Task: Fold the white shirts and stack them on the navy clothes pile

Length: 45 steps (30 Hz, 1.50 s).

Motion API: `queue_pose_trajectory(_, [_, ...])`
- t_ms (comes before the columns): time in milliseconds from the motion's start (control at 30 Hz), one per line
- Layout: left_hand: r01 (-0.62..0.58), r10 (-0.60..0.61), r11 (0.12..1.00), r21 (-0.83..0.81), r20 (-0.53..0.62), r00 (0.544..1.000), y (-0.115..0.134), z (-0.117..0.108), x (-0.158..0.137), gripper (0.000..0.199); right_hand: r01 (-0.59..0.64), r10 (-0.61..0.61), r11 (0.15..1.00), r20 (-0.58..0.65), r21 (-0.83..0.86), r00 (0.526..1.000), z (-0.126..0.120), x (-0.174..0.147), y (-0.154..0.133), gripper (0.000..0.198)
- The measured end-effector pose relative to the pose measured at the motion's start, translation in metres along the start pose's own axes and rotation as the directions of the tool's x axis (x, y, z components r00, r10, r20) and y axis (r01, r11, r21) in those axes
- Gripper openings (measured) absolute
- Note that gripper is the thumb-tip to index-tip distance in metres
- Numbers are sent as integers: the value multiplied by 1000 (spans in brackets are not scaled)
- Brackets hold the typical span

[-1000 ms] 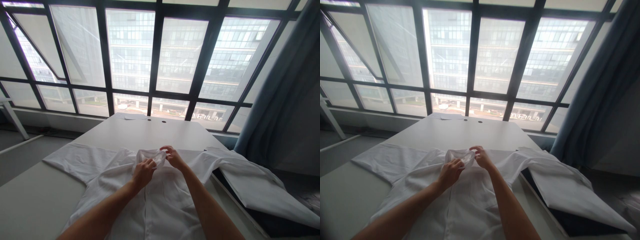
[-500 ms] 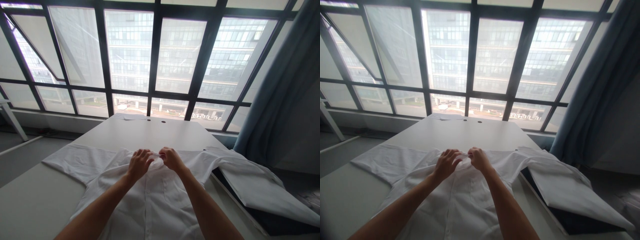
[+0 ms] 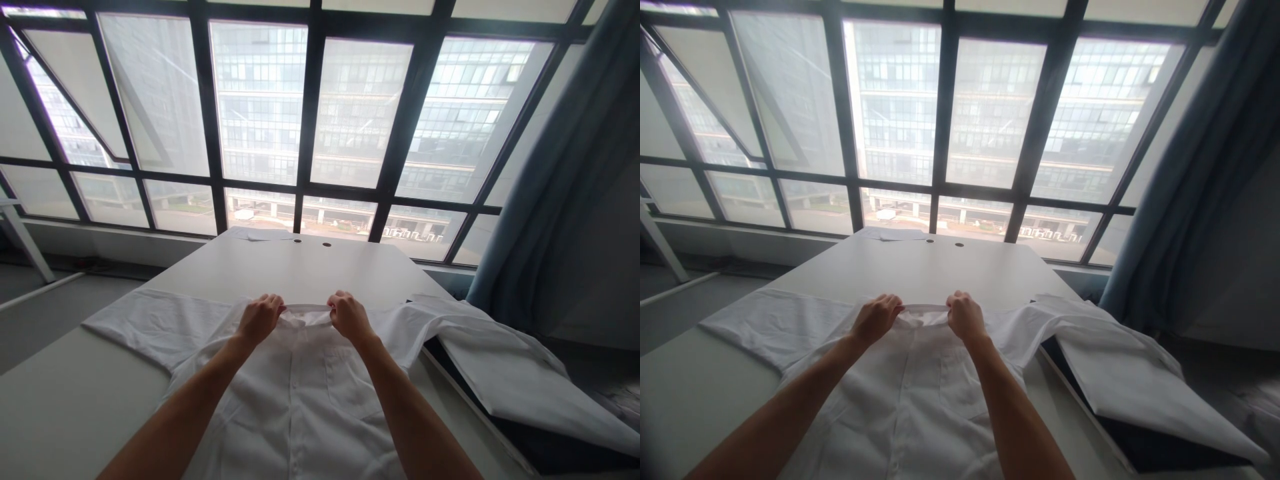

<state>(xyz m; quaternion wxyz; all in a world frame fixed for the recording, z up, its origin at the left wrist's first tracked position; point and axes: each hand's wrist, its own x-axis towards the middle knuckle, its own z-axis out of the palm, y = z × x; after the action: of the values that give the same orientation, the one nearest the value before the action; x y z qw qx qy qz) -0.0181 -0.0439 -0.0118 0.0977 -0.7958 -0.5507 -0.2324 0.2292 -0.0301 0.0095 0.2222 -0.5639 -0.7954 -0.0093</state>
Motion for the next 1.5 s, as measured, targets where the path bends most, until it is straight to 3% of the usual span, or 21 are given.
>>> queue_pose_trajectory(133, [86, -86, 996, 28, -20, 996, -2, -5, -1, 12, -212, 214, 976, -26, 39, 977, -1, 3, 6, 17])
queue_pose_trajectory(200, [174, -175, 984, -35, 0, 985, -4, -6, 0, 12, -288, 294, 938, -1, 194, 956, -1, 6, 9, 19])
queue_pose_trajectory(267, [277, -274, 936, -217, 46, 961, -8, -5, 3, 13, -328, 323, 842, 87, 429, 942, 0, 9, 12, 25])
queue_pose_trajectory(333, [384, -368, 779, -496, 133, 920, -11, -4, 7, 17, -388, 300, 649, 248, 654, 921, -2, 11, 14, 33])
queue_pose_trajectory(400, [443, -411, 504, -742, 245, 878, -13, -5, 12, 26, -456, 241, 419, 388, 785, 890, -6, 12, 16, 37])
queue_pose_trajectory(467, [430, -395, 254, -866, 313, 864, -13, -7, 14, 43, -469, 187, 249, 433, 847, 882, -10, 11, 18, 38])
queue_pose_trajectory(533, [379, -350, 148, -913, 310, 884, -13, -9, 15, 59, -435, 162, 156, 412, 887, 897, -11, 10, 19, 35])
queue_pose_trajectory(600, [341, -292, 190, -921, 279, 915, -15, -8, 15, 66, -381, 143, 119, 364, 917, 920, -10, 9, 20, 36])
queue_pose_trajectory(700, [240, -176, 456, -857, 178, 968, -22, -3, 13, 64, -259, 117, 161, 242, 953, 963, -3, 11, 22, 44])
queue_pose_trajectory(767, [117, -85, 653, -748, 81, 993, -27, 2, 12, 61, -159, 95, 259, 138, 953, 986, 4, 13, 22, 47])
queue_pose_trajectory(833, [-2, -19, 796, -606, -28, 999, -30, 6, 10, 53, -66, 80, 431, 35, 900, 996, 11, 13, 22, 48])
queue_pose_trajectory(900, [-69, 12, 875, -480, -122, 993, -30, 11, 10, 34, 14, 71, 660, -81, 752, 994, 15, 12, 21, 48])
queue_pose_trajectory(967, [-102, 24, 900, -425, -185, 982, -31, 15, 10, 21, 83, 28, 835, -193, 544, 981, 17, 10, 21, 44])
queue_pose_trajectory(1067, [-126, 64, 879, -460, -148, 987, -35, 23, 12, 16, 138, -49, 930, -256, 342, 965, 17, 7, 25, 20])
queue_pose_trajectory(1200, [-58, 117, 880, -471, 97, 988, -47, 31, 24, 14, 59, 23, 941, -236, 333, 971, 16, 11, 31, 9])
queue_pose_trajectory(1267, [-52, 137, 887, -459, 155, 978, -51, 32, 36, 13, -17, 97, 935, -209, 353, 973, 15, 21, 33, 7])
queue_pose_trajectory(1367, [4, 40, 941, -339, 123, 992, -52, 30, 62, 18, -129, 200, 933, -186, 335, 962, 18, 43, 29, 10])
queue_pose_trajectory(1500, [183, -183, 983, -6, 9, 983, -52, 34, 82, 36, -281, 306, 932, -81, 229, 949, 37, 60, 26, 38])
